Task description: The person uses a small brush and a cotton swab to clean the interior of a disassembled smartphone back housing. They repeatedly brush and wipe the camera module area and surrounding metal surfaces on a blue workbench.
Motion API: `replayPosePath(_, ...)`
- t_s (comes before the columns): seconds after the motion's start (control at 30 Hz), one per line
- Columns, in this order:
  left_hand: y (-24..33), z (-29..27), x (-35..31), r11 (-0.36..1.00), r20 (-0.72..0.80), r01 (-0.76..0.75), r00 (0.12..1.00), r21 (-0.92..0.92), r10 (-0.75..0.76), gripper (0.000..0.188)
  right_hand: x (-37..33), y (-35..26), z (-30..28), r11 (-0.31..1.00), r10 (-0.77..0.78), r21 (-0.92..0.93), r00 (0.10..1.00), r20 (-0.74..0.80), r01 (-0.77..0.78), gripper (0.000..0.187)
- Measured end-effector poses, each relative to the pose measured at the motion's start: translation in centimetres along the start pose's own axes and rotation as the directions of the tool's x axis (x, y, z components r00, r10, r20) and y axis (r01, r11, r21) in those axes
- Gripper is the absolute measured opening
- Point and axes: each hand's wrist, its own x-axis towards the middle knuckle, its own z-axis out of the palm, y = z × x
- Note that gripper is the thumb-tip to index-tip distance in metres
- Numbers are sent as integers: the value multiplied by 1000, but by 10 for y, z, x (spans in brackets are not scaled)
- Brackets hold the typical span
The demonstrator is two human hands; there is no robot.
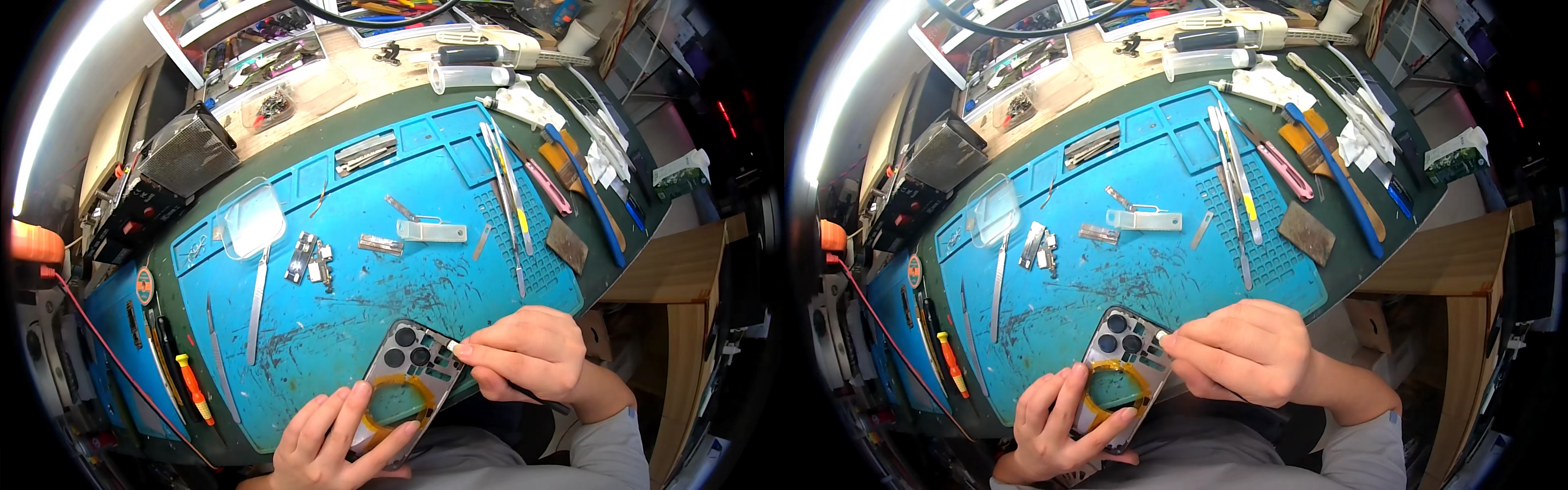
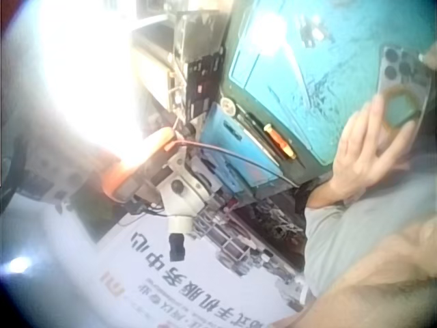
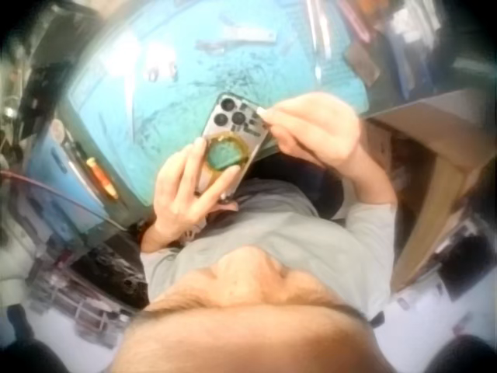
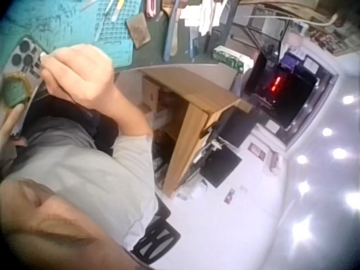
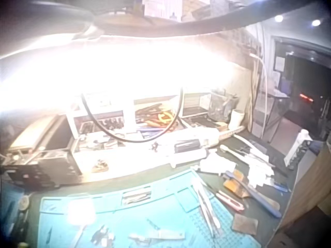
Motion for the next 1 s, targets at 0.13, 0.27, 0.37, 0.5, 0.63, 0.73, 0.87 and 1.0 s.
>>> replayPosePath(0.13,0,-2,-3,1000,12,7,1000,11,-7,64,1,0,2,1000,-3,2,1000,-12,3,27)
replayPosePath(0.27,-1,-1,-4,999,12,-5,1000,31,5,64,3,0,4,1000,4,13,1000,-21,-3,28)
replayPosePath(0.37,-2,1,-4,999,14,-15,1000,38,14,63,3,0,4,1000,8,5,1000,-18,-8,29)
replayPosePath(0.5,-1,0,-4,999,25,-13,1000,39,12,63,4,-1,5,1000,10,0,1000,-14,-10,29)
replayPosePath(0.63,-1,1,-3,999,25,-14,1000,37,13,63,4,0,5,1000,26,18,1000,-12,-26,31)
replayPosePath(0.73,-1,0,-4,999,27,-14,1000,40,13,63,5,-1,4,999,37,19,999,-10,-37,31)
replayPosePath(0.87,0,1,-4,999,19,-15,1000,42,14,63,4,-1,5,999,48,25,999,-27,-47,31)
replayPosePath(1.0,-1,2,-1,1000,-40,-17,999,10,18,59,6,-1,5,997,67,36,998,-11,-66,31)
